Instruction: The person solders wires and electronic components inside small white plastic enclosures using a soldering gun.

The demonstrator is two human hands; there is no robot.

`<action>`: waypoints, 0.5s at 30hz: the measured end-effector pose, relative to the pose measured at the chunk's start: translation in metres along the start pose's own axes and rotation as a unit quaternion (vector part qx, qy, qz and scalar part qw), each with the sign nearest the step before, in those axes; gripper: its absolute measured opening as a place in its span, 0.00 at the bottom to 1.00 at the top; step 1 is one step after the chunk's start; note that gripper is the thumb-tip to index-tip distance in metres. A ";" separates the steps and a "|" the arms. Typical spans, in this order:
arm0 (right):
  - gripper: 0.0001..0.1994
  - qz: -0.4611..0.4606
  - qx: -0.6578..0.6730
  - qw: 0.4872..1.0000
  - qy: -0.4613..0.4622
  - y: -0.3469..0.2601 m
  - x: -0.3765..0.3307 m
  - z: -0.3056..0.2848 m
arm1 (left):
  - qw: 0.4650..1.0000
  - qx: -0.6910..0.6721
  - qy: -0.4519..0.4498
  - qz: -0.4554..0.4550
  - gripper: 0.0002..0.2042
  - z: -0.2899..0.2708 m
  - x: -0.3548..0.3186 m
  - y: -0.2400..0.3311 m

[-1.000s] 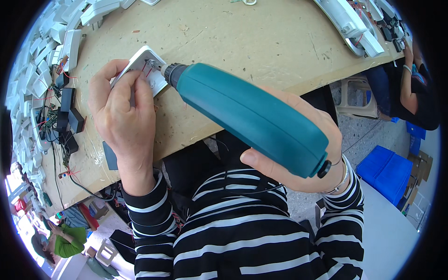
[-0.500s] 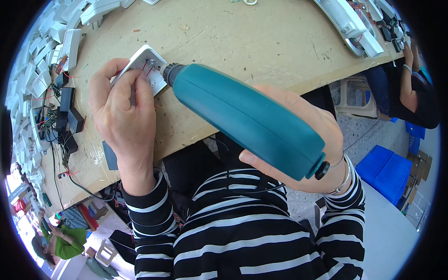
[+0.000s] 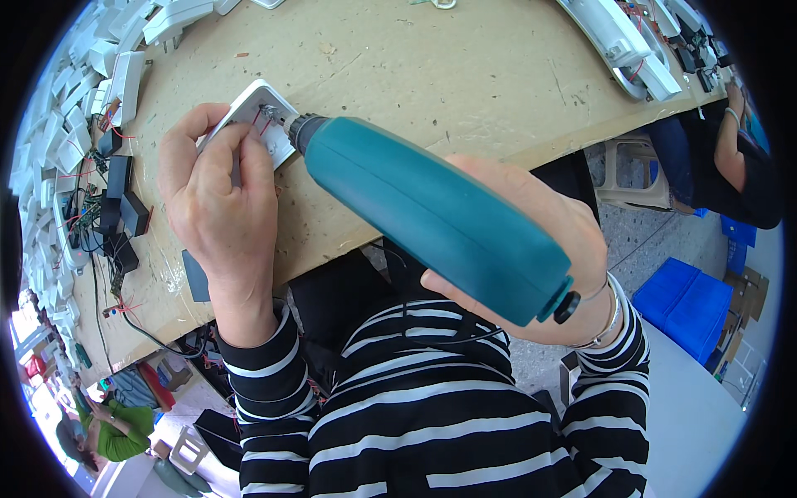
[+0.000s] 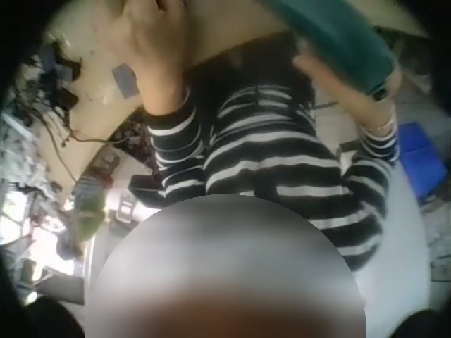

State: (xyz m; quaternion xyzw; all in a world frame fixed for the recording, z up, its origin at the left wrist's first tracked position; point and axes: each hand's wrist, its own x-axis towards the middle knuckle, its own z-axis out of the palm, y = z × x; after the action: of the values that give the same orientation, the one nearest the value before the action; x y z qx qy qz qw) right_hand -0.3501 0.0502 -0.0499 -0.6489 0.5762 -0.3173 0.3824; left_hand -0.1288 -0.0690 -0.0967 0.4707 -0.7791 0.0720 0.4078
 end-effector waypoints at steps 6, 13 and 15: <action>0.32 -0.027 -0.044 0.999 -0.002 0.002 0.001 0.000 | 1.000 -0.005 -0.002 0.000 0.04 0.000 0.000 -0.001; 0.32 0.049 0.045 0.997 0.025 0.001 -0.004 0.004 | 1.000 -0.004 0.000 -0.001 0.04 0.000 0.000 0.000; 0.32 0.041 0.048 0.997 0.041 0.000 -0.004 0.006 | 1.000 -0.004 -0.001 -0.001 0.04 0.000 0.000 0.000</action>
State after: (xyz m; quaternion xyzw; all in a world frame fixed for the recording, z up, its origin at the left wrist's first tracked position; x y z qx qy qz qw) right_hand -0.3457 0.0554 -0.0526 -0.5919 0.6017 -0.3548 0.4021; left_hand -0.1287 -0.0690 -0.0968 0.4700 -0.7791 0.0679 0.4092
